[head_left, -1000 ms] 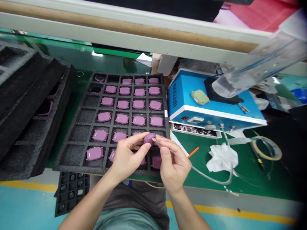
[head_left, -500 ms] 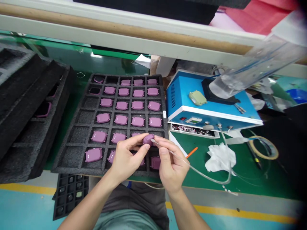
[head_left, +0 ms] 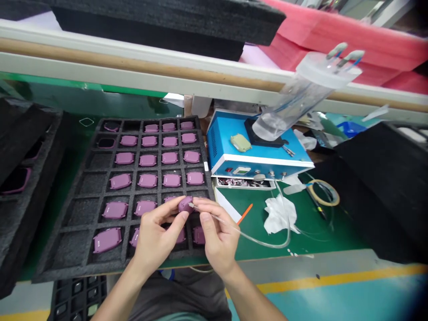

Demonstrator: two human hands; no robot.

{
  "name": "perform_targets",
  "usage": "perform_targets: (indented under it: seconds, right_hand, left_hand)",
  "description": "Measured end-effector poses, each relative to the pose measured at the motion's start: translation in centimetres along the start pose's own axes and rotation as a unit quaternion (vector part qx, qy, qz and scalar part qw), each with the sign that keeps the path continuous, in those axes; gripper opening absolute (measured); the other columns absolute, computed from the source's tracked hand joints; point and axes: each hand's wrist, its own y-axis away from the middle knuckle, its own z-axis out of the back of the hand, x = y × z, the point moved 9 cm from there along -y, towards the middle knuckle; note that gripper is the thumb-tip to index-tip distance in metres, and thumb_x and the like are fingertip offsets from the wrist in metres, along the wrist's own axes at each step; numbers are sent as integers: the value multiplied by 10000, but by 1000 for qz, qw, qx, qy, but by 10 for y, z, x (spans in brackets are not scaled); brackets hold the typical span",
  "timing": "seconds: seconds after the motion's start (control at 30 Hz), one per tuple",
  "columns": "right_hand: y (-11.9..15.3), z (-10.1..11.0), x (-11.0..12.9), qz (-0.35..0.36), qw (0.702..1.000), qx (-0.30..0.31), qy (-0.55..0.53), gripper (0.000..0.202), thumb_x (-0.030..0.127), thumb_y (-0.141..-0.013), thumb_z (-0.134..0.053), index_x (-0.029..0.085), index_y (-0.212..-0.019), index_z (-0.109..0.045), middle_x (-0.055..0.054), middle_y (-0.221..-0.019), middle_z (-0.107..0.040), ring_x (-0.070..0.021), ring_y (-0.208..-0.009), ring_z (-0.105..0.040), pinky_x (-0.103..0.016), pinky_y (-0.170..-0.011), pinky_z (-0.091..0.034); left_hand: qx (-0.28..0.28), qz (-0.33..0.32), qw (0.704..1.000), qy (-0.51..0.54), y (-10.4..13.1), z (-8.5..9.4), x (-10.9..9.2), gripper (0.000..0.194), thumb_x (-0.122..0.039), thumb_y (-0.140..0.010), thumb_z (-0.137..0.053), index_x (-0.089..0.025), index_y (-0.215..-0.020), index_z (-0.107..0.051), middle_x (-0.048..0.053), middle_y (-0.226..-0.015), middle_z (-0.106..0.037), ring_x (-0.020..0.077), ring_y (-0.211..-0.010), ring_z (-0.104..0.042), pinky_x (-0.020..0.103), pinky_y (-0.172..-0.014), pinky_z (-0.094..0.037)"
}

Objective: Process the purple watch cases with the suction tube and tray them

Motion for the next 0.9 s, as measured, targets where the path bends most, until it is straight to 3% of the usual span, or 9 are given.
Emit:
perform_targets:
  seconds: [0.9]
  right_hand:
    - [-4, -1, 3, 4, 1000, 3, 3, 178, 199, -1017, -622, 239, -1030, -795, -72, -1047, -845, -199, -1023, -810, -356, -926, -679]
  left_hand:
    - [-3, -8, 1000, -6, -2, 1, -4, 294, -253, -834, -816, -171, -1112, -864, 82, -1079, -857, 260, -910, -850, 279, -793, -705]
